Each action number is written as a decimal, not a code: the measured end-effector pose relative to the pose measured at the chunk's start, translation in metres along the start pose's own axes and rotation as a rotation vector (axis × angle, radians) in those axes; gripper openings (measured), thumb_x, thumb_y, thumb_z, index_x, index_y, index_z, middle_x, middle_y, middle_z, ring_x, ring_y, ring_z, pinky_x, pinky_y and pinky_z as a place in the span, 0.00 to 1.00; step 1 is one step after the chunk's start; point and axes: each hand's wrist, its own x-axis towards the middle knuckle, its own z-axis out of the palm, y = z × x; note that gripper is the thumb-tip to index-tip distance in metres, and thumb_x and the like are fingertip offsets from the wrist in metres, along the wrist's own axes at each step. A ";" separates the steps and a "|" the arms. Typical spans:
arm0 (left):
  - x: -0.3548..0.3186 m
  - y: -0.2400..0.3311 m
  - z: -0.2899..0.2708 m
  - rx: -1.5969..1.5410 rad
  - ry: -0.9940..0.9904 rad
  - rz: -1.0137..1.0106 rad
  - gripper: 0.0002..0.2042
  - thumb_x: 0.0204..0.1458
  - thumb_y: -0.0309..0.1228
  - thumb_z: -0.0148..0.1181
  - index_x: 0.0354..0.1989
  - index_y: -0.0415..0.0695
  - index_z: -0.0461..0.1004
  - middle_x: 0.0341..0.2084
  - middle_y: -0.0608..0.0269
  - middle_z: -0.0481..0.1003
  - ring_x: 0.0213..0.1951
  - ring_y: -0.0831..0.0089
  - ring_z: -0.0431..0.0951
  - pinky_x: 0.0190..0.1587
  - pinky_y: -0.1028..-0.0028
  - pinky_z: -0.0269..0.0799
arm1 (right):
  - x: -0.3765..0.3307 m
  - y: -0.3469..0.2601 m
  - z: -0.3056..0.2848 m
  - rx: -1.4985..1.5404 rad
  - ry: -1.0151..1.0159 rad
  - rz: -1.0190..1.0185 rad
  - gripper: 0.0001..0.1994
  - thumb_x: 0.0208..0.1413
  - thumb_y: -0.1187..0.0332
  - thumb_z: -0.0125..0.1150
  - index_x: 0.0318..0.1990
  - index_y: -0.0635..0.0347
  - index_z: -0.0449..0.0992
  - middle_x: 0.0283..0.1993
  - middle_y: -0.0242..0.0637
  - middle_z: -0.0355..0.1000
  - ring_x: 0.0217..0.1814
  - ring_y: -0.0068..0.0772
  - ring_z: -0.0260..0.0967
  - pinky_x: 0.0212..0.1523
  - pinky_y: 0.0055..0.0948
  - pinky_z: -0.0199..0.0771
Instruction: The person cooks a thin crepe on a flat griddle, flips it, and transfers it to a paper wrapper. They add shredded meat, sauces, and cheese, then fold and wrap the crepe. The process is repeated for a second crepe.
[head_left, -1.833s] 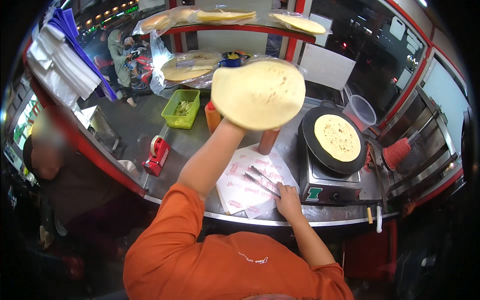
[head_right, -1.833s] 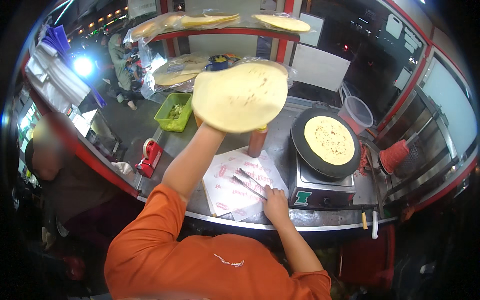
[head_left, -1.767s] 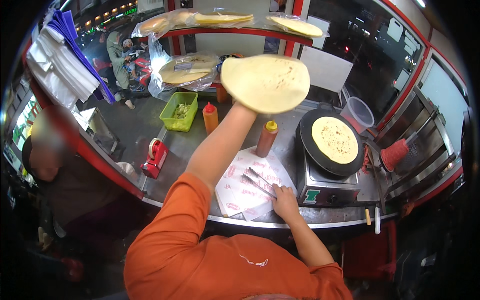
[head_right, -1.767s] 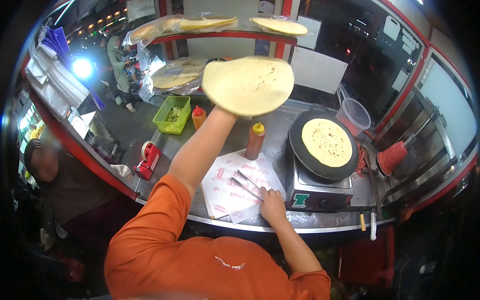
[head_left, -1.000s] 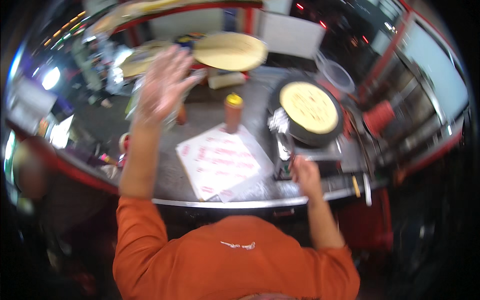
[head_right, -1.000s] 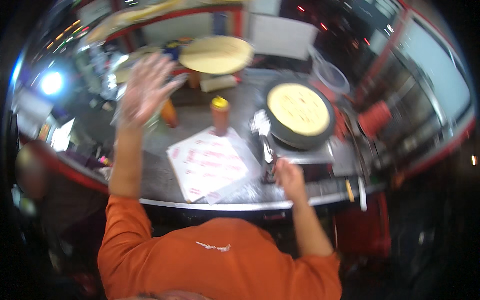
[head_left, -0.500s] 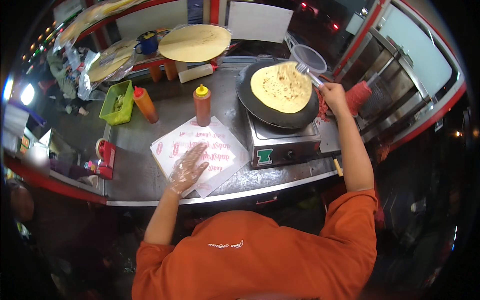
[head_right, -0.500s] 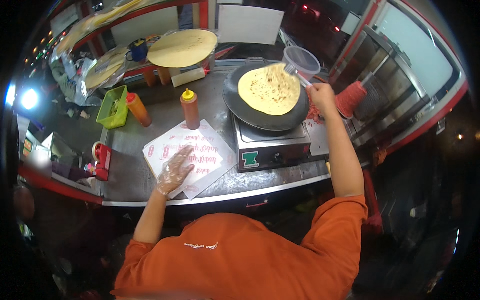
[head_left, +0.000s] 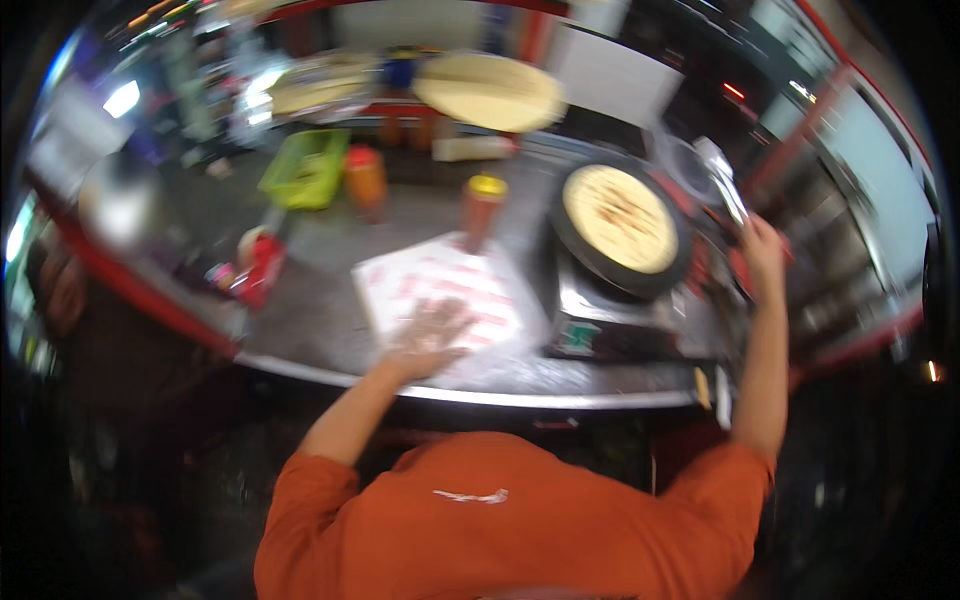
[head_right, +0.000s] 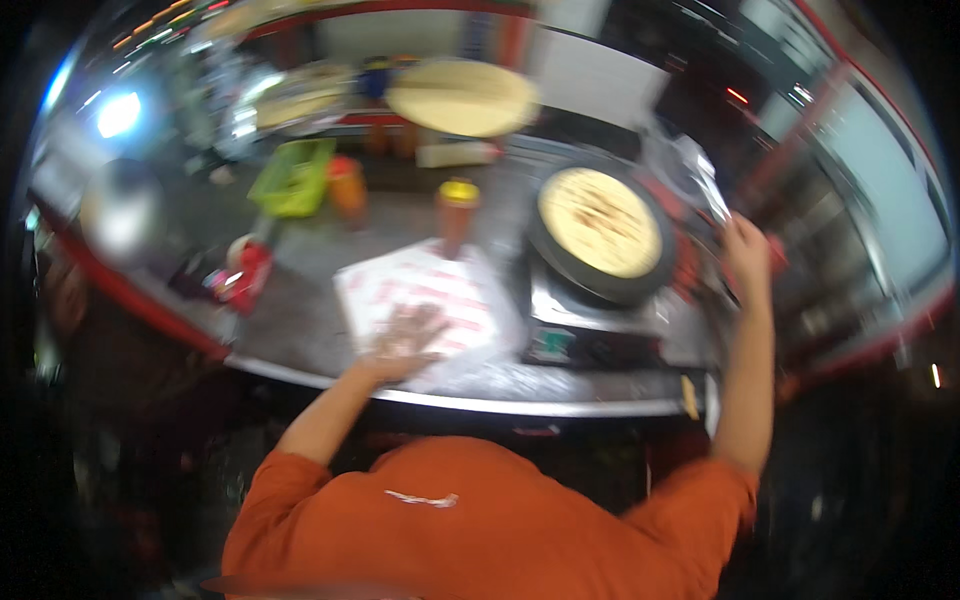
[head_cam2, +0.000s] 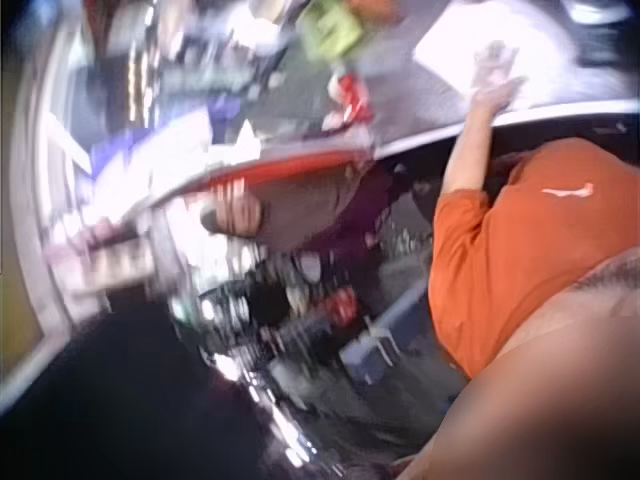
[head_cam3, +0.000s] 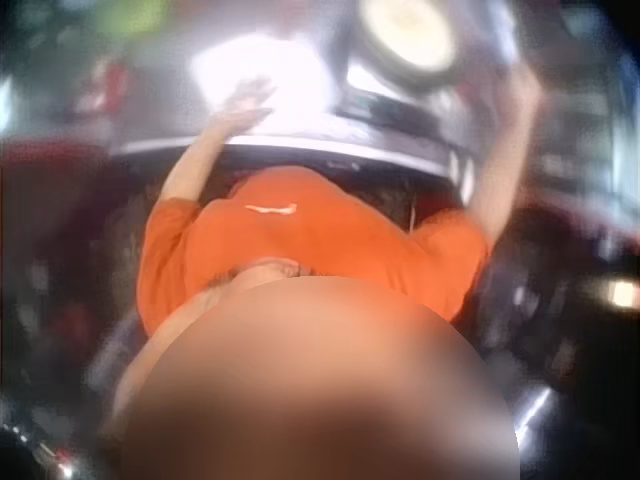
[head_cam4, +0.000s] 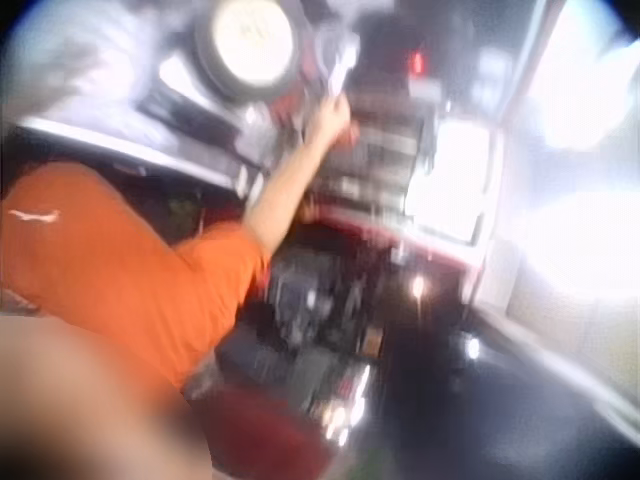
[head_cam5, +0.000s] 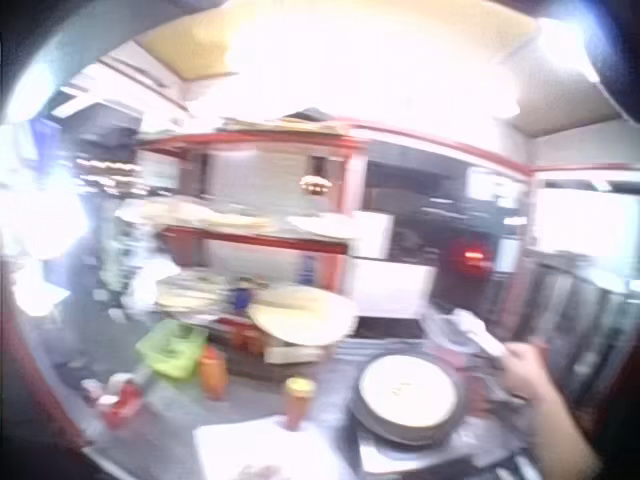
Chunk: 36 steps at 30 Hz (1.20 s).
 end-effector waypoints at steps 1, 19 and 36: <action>-0.002 -0.002 -0.001 -0.024 -0.017 -0.018 0.34 0.68 0.58 0.44 0.80 0.59 0.54 0.80 0.56 0.49 0.81 0.56 0.43 0.80 0.45 0.29 | -0.004 0.012 0.011 0.021 -0.032 -0.050 0.18 0.72 0.59 0.57 0.55 0.65 0.82 0.34 0.23 0.71 0.37 0.14 0.64 0.37 0.21 0.66; -0.071 0.044 -0.008 -0.727 0.080 0.294 0.33 0.69 0.52 0.53 0.76 0.46 0.61 0.77 0.49 0.55 0.79 0.55 0.50 0.78 0.47 0.44 | -0.060 0.035 0.088 -0.445 -0.085 -0.196 0.22 0.70 0.64 0.57 0.65 0.68 0.73 0.66 0.60 0.71 0.71 0.60 0.68 0.69 0.42 0.66; -0.191 -0.026 0.181 -0.433 -0.566 -0.640 0.31 0.69 0.58 0.43 0.70 0.48 0.71 0.67 0.48 0.71 0.68 0.47 0.70 0.71 0.55 0.64 | -0.039 0.014 0.095 -0.539 -0.165 -0.268 0.22 0.66 0.56 0.61 0.60 0.64 0.79 0.59 0.55 0.78 0.62 0.56 0.76 0.63 0.44 0.72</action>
